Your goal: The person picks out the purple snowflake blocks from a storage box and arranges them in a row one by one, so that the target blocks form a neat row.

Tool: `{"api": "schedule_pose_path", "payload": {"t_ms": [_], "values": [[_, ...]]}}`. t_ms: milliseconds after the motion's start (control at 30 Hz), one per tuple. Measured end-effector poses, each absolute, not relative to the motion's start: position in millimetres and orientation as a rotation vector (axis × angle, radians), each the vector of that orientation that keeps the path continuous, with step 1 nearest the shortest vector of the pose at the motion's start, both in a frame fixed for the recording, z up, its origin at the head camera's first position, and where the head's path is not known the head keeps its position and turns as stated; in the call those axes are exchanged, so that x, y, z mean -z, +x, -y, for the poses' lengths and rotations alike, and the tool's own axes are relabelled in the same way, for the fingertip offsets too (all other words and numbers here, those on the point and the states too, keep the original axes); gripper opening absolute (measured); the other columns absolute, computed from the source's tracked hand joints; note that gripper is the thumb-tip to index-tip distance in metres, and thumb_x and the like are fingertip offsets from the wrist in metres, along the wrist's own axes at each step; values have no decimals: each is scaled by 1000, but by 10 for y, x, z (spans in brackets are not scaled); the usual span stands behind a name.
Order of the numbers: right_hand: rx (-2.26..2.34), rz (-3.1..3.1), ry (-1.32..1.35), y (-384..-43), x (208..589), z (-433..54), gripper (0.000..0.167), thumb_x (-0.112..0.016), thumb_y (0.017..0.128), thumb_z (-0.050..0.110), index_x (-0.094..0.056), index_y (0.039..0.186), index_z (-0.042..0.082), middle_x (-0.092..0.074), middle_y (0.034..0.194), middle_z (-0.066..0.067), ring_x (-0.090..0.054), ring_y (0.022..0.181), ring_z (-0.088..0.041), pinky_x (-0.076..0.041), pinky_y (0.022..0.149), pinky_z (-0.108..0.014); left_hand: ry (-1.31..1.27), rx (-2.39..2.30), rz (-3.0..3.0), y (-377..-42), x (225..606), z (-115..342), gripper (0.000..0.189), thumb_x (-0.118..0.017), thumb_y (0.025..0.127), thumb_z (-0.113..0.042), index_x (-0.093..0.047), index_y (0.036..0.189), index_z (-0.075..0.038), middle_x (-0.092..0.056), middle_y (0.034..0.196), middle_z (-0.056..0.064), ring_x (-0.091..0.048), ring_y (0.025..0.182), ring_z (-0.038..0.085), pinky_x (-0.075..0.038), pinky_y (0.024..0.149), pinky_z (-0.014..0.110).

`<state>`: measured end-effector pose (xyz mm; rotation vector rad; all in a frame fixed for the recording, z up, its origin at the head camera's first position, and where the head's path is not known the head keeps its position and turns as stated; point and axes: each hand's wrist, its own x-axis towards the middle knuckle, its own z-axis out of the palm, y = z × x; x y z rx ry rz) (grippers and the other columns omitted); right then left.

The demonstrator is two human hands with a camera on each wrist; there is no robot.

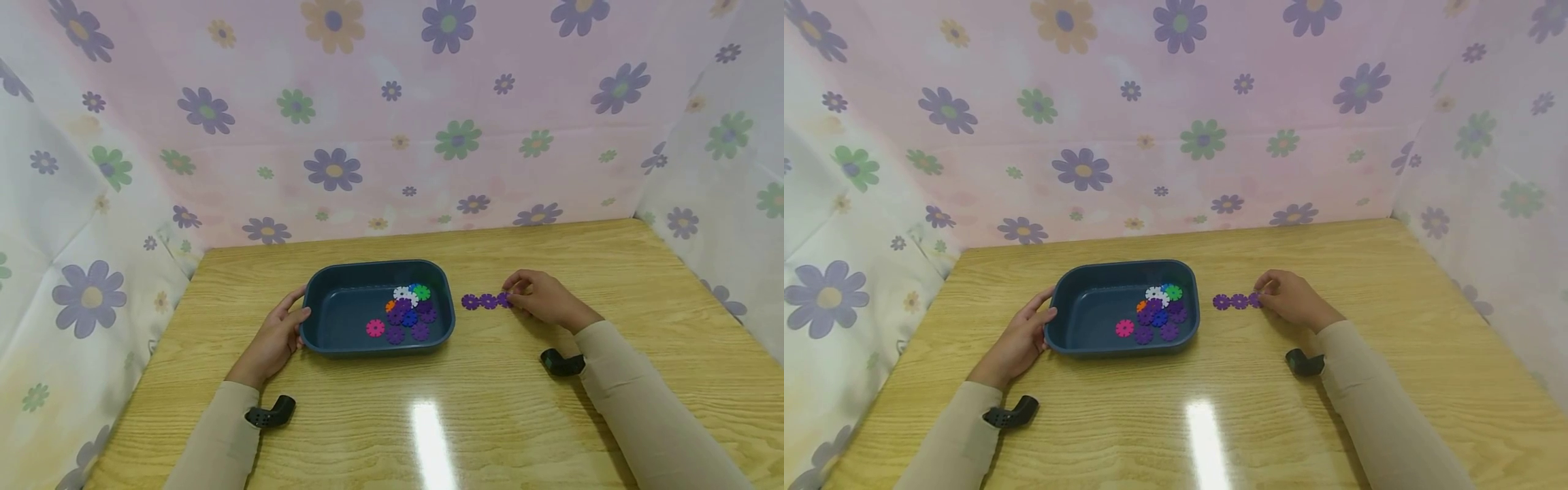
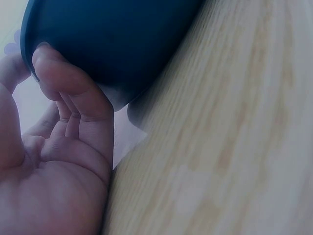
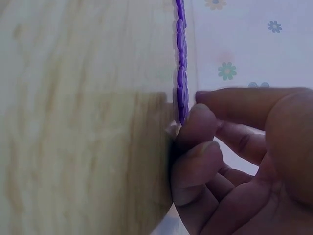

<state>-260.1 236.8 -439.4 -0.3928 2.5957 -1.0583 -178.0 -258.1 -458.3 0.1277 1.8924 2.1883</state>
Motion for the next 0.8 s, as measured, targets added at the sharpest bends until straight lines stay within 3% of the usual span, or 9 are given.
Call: {"api": "schedule_pose_path", "payload": {"t_ms": [333, 467, 633, 800], "values": [[1141, -2698, -499, -2540, 4153, -2227, 28, -55, 104, 29, -62, 117, 5, -61, 104, -17, -60, 66, -24, -50, 55, -32, 93, -2198, -1877, -1808, 4586, 2526, 58, -50, 106, -21, -23, 157, -13, -62, 72, -8, -55, 58, 2, -46, 54, 16], [1105, -2734, -673, -2514, 3846, -1996, 21, -56, 104, 26, -65, 112, 9, -65, 101, -14, -64, 76, -27, -53, 61, -31, 87, -2199, -1881, -1814, 4582, 2531, 57, -50, 106, -20, -23, 157, -13, -62, 72, -7, -55, 57, 2, -46, 53, 16], [992, -2686, -966, -2555, 3475, -1635, 14, -58, 103, 22, -66, 111, 14, -67, 94, -2, -64, 80, -17, -55, 69, -32, 91, -2205, -1879, -1807, 4588, 2562, 56, -49, 106, -20, -24, 156, -13, -61, 70, -8, -53, 56, 3, -46, 53, 16], [877, -2557, -1122, -2608, 3235, -1266, 13, -59, 102, 20, -66, 113, 17, -70, 102, 0, -66, 92, -14, -56, 84, -37, 90, -2215, -1871, -1786, 4588, 2572, 55, -48, 107, -20, -24, 156, -13, -61, 69, -8, -53, 56, 3, -45, 53, 16]]}}
